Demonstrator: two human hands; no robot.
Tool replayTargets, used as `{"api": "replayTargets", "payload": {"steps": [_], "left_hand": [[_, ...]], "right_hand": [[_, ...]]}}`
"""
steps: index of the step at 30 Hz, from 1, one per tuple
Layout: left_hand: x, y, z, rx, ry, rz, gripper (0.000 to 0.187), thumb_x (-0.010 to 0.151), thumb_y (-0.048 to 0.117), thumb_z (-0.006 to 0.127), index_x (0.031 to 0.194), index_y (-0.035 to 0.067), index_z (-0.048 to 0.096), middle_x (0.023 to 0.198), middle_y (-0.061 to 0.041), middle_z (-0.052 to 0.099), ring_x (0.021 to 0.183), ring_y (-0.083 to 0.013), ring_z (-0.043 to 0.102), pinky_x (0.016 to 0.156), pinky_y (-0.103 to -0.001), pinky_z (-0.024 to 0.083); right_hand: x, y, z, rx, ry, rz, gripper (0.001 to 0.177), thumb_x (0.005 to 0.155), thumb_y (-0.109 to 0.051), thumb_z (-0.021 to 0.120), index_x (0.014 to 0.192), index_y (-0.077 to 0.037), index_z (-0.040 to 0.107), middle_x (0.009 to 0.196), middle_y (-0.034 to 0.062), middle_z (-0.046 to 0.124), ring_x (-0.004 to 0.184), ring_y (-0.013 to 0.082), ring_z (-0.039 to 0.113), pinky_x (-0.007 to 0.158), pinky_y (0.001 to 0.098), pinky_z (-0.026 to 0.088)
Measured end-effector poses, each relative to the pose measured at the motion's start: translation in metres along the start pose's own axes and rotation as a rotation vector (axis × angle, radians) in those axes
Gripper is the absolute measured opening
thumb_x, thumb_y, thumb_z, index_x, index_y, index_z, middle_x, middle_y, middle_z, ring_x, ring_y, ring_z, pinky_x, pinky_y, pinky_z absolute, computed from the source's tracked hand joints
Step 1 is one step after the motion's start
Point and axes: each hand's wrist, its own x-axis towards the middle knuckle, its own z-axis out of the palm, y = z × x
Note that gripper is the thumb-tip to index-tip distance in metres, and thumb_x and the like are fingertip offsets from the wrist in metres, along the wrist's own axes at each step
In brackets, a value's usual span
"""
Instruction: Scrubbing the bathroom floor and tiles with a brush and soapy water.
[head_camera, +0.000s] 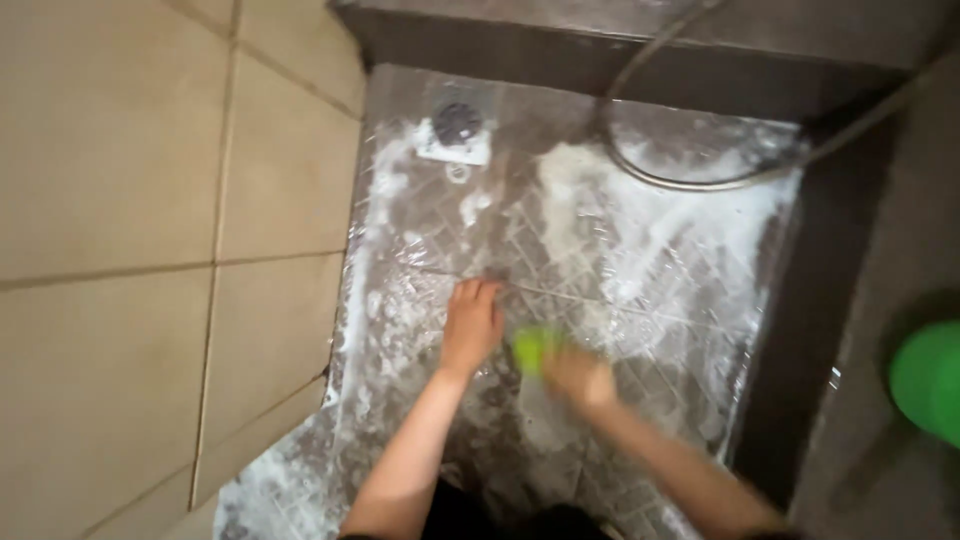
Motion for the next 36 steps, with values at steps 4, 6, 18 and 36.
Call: {"api": "replayTargets", "payload": {"steps": [4, 6, 18, 36], "left_hand": [[-0.012, -0.016, -0.02, 0.006, 0.06, -0.175, 0.024, 0.086, 0.001, 0.063, 0.109, 0.005, 0.065, 0.114, -0.017, 0.065, 0.111, -0.0395, 0.058, 0.097, -0.049, 0.047], [-0.018, -0.023, -0.031, -0.029, 0.114, -0.227, 0.023, 0.087, 0.001, 0.063, 0.109, 0.005, 0.066, 0.112, -0.017, 0.065, 0.11, -0.0401, 0.058, 0.096, -0.049, 0.048], [-0.059, -0.074, -0.085, -0.08, 0.285, -0.424, 0.026, 0.081, -0.002, 0.06, 0.106, 0.004, 0.067, 0.111, -0.017, 0.065, 0.111, -0.0386, 0.058, 0.098, -0.047, 0.047], [-0.091, -0.13, -0.024, 0.481, -0.323, -0.007, 0.056, 0.082, 0.021, 0.081, 0.133, 0.014, 0.059, 0.139, -0.007, 0.054, 0.138, -0.0288, 0.048, 0.109, -0.052, 0.039]], "right_hand": [[0.137, 0.057, -0.115, 0.495, 0.111, 0.319, 0.024, 0.102, -0.025, 0.057, 0.114, -0.004, 0.062, 0.098, 0.0186, 0.072, 0.09, 0.0346, 0.07, 0.078, 0.0496, 0.054], [0.139, 0.028, -0.127, 0.6, 0.233, 0.467, 0.042, 0.093, -0.025, 0.064, 0.122, 0.003, 0.056, 0.101, 0.0254, 0.07, 0.091, 0.0427, 0.068, 0.076, 0.0528, 0.051], [0.2, -0.001, -0.132, 0.41, 0.202, 0.302, 0.061, 0.101, -0.033, 0.06, 0.146, 0.004, 0.044, 0.099, 0.0219, 0.074, 0.084, 0.0361, 0.07, 0.069, 0.0489, 0.053], [0.117, -0.126, -0.047, 0.076, 0.093, -0.453, 0.034, 0.09, -0.02, 0.061, 0.119, -0.003, 0.064, 0.076, 0.0145, 0.072, 0.06, 0.0313, 0.07, 0.053, 0.048, 0.056]]}}
